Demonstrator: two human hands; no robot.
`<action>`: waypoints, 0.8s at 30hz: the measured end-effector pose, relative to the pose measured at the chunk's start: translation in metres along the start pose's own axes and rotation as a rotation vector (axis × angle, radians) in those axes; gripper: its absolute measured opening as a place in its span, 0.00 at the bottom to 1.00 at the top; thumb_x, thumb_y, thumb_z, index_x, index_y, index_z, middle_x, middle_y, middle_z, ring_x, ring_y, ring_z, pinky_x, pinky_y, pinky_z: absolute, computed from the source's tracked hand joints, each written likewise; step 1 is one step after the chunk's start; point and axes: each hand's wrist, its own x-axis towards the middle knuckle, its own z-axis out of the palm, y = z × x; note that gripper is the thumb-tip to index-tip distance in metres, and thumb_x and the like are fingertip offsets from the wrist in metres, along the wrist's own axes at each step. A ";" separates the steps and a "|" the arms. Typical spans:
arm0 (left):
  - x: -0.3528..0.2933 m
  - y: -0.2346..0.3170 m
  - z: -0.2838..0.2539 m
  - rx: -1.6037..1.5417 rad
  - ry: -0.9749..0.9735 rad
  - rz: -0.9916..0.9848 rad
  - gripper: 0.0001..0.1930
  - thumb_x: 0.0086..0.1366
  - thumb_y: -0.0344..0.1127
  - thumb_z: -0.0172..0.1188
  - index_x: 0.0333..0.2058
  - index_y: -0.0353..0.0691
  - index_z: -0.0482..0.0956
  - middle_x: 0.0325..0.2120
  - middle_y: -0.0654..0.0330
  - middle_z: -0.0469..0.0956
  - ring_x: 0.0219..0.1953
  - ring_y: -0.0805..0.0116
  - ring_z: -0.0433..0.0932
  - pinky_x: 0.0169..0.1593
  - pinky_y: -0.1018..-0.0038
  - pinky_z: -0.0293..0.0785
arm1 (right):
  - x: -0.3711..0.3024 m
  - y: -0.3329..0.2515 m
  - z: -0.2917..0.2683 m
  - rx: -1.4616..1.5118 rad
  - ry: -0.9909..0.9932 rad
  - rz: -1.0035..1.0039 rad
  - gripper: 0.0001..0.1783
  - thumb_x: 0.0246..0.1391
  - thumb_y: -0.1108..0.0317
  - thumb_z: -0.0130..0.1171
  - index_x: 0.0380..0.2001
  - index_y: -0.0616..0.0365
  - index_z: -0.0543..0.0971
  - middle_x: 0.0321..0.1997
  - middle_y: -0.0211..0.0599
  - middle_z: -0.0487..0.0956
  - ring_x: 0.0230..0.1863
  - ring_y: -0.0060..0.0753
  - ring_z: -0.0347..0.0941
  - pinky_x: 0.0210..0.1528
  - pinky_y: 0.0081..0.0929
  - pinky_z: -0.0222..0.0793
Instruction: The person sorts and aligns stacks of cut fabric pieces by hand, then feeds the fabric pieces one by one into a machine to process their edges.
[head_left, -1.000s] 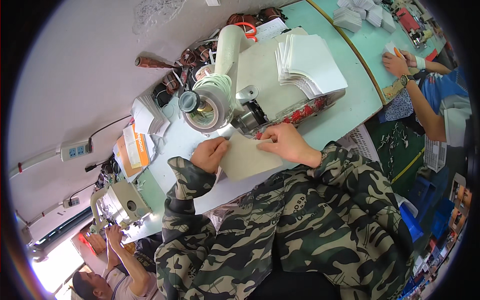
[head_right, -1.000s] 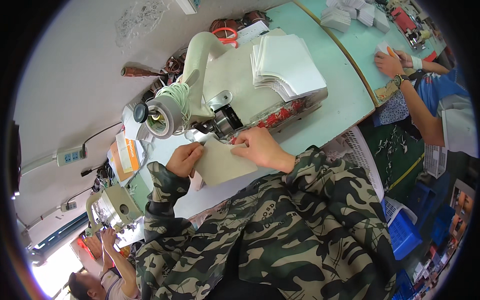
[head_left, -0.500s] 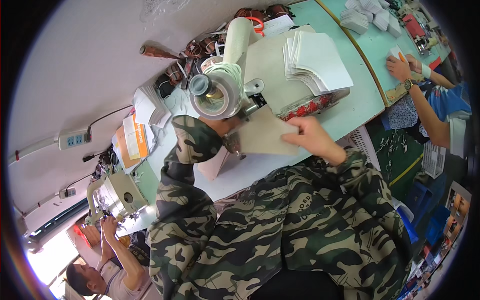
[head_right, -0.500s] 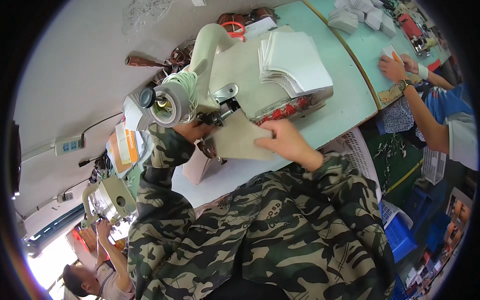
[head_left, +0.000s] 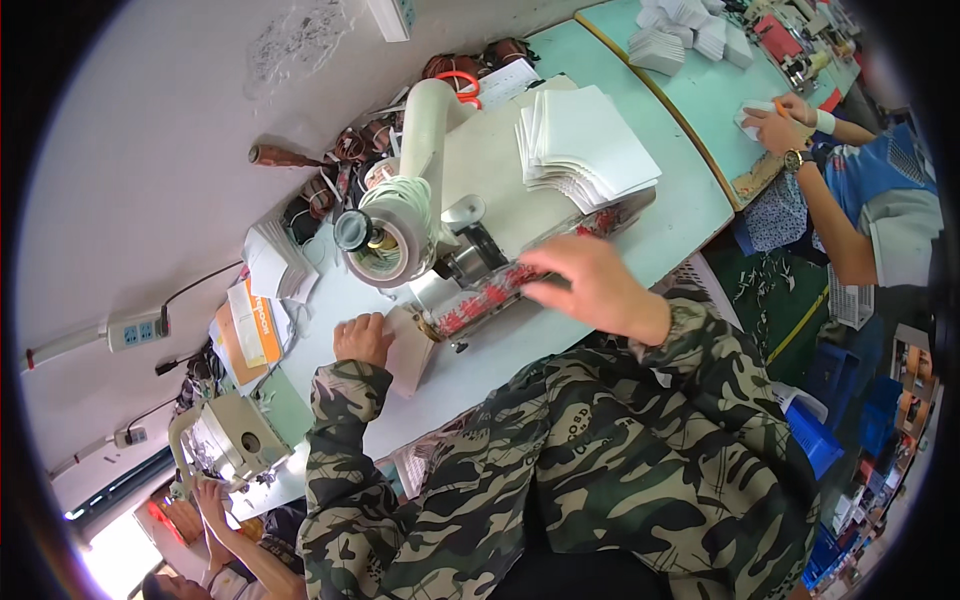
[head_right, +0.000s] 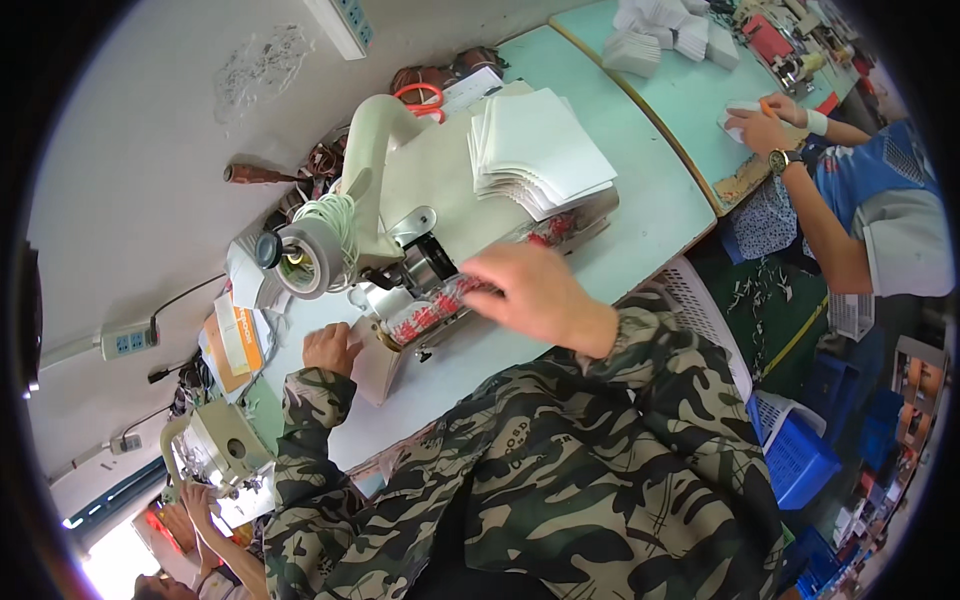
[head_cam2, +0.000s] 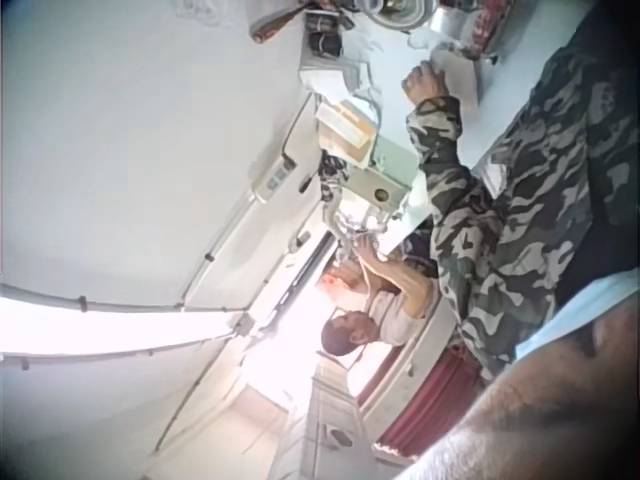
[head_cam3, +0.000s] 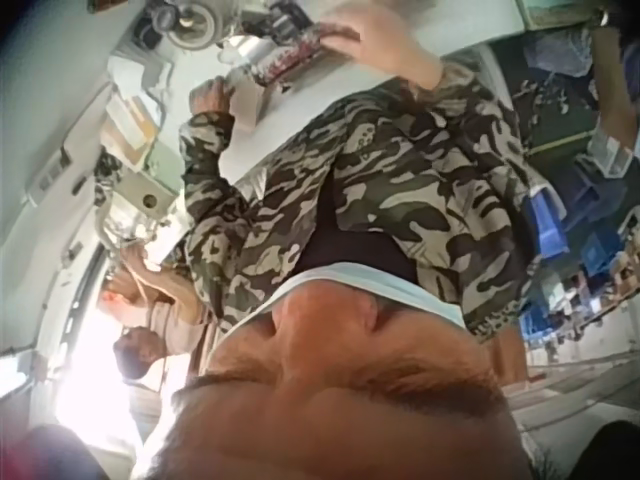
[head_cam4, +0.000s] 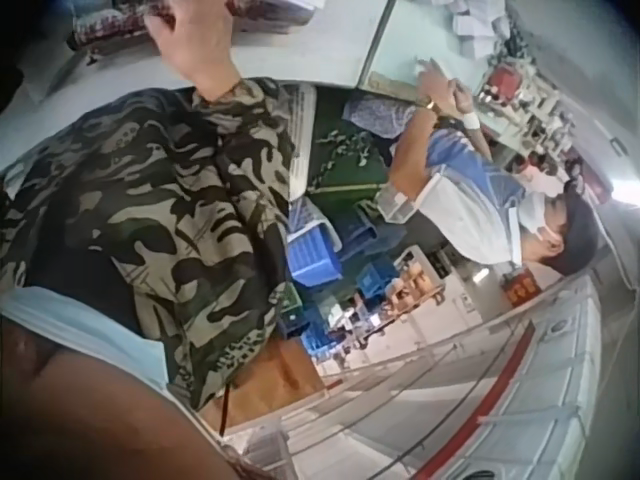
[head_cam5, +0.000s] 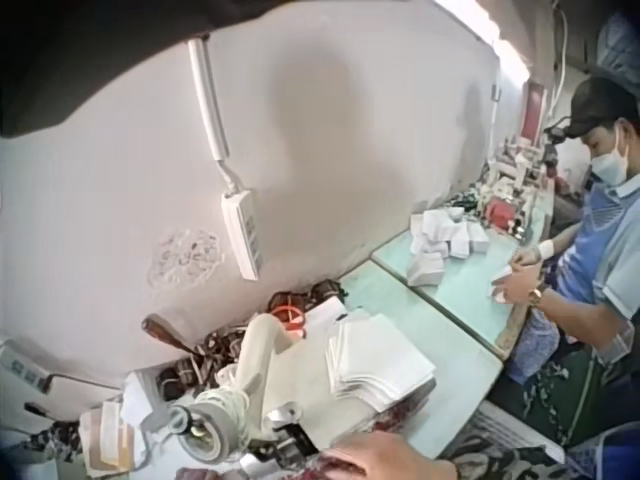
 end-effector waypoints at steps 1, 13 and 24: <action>0.004 0.003 -0.013 0.092 0.051 0.106 0.13 0.56 0.43 0.63 0.35 0.43 0.75 0.28 0.54 0.78 0.30 0.48 0.79 0.35 0.60 0.75 | -0.006 0.003 0.008 -0.006 0.010 0.036 0.16 0.45 0.65 0.65 0.38 0.58 0.78 0.36 0.42 0.78 0.37 0.44 0.76 0.39 0.37 0.71; 0.011 -0.005 -0.037 -0.963 -0.362 -0.108 0.10 0.62 0.35 0.58 0.34 0.32 0.78 0.21 0.59 0.77 0.24 0.74 0.73 0.31 0.75 0.70 | 0.021 0.008 -0.028 -0.561 0.345 -0.091 0.32 0.39 0.61 0.70 0.49 0.60 0.73 0.47 0.43 0.75 0.45 0.44 0.72 0.38 0.39 0.70; 0.003 -0.017 0.033 -0.553 -0.085 -0.276 0.14 0.56 0.41 0.58 0.35 0.38 0.81 0.28 0.49 0.81 0.33 0.49 0.80 0.40 0.62 0.75 | 0.072 0.067 -0.062 -1.079 0.175 0.001 0.39 0.35 0.69 0.63 0.55 0.68 0.65 0.38 0.50 0.73 0.37 0.46 0.72 0.28 0.42 0.69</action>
